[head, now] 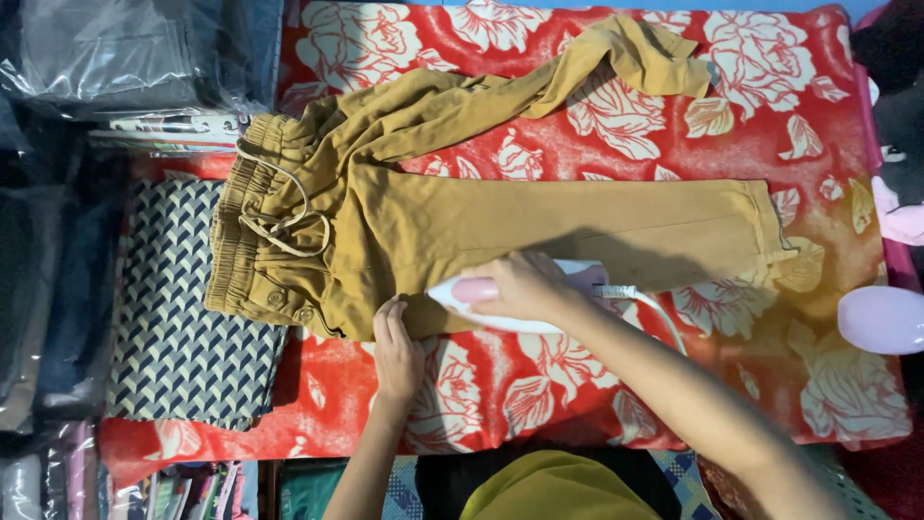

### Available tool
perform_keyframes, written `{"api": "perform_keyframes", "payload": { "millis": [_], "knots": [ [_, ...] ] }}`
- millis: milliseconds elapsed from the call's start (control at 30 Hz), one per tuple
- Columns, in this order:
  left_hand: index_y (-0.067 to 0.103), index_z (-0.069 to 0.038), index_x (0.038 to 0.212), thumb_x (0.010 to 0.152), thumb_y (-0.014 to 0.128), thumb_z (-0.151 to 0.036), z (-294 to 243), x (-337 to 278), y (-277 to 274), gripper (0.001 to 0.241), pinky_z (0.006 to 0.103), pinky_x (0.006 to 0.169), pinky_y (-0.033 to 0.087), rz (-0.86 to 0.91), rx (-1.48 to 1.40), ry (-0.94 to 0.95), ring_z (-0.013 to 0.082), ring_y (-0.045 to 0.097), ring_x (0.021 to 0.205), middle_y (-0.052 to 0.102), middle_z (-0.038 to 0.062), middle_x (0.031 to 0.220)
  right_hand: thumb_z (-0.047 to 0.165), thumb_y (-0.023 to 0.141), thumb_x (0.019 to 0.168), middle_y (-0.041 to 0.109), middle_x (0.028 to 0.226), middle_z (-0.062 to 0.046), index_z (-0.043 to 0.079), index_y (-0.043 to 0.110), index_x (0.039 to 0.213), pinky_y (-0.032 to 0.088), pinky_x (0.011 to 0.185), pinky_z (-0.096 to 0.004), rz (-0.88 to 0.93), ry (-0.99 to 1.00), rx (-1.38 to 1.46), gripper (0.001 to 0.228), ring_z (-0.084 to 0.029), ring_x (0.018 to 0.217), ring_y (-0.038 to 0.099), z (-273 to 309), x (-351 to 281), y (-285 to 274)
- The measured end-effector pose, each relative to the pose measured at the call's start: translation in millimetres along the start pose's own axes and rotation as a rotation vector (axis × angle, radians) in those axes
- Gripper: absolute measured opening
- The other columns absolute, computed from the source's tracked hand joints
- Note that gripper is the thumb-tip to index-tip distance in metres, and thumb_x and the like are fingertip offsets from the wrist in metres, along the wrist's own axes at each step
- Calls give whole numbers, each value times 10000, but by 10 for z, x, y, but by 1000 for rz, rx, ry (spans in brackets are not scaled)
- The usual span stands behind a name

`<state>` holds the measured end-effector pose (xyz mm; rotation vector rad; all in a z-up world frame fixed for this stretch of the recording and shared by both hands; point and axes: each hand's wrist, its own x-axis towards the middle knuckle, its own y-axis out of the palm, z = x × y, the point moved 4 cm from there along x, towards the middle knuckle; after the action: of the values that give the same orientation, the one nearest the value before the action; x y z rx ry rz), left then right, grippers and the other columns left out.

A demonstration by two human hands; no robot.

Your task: The person irons a pair of mustard-colored pants laid out on a floral-patterned surface. They use a white and pink iron to smooth the fabric, moving it back and forth across the legs and waist area while occasionally adjusting the garment with their hands.

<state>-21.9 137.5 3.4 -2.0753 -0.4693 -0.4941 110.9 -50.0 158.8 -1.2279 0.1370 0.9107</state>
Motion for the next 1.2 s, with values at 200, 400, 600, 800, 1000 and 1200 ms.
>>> {"api": "perform_keyframes", "payload": {
  "millis": [200,400,600,800,1000,1200],
  "knots": [
    [551,78,1302,553,351,159,-192,182,-181,779,419,1063,504,60,-69,16,401,581,1227,571,223,1229,549,767,729,780,1131,-15,364,727,1256,573,926,-410,-1,13,-28,560,-248,1113,719,-75,4,3],
    [496,48,1447,790,521,72,-199,189,-114,658,396,1224,361,319,8,40,352,429,1440,492,193,1510,519,822,698,763,1202,-19,357,737,1255,562,959,-416,-32,135,-8,587,-275,1160,699,-739,-268,-291],
    [488,103,1393,565,410,122,-89,133,-32,832,454,1176,405,204,-28,1,426,488,1334,503,258,1392,413,866,678,738,1282,-81,282,743,1277,528,1005,-482,-145,274,248,626,-373,1237,636,-1477,-496,-333],
    [441,141,1402,555,364,131,-164,198,-99,850,482,1186,381,136,-34,5,470,442,1371,439,290,1443,566,756,706,789,1109,3,401,723,1260,578,908,-430,-143,160,-26,579,-285,1076,733,-728,-49,-278],
    [429,171,1404,517,339,131,-237,251,-151,892,520,1174,382,77,-43,31,513,432,1365,425,332,1467,623,704,719,792,942,17,444,725,1198,594,770,-412,-252,-41,-102,512,-241,930,764,-87,595,7],
    [448,158,1387,520,330,162,-218,219,-144,875,515,1169,385,91,-38,26,509,437,1365,441,323,1460,589,753,682,793,1041,-43,405,729,1237,589,841,-442,-207,28,-83,586,-312,1005,750,-557,276,-220]
  ]
}}
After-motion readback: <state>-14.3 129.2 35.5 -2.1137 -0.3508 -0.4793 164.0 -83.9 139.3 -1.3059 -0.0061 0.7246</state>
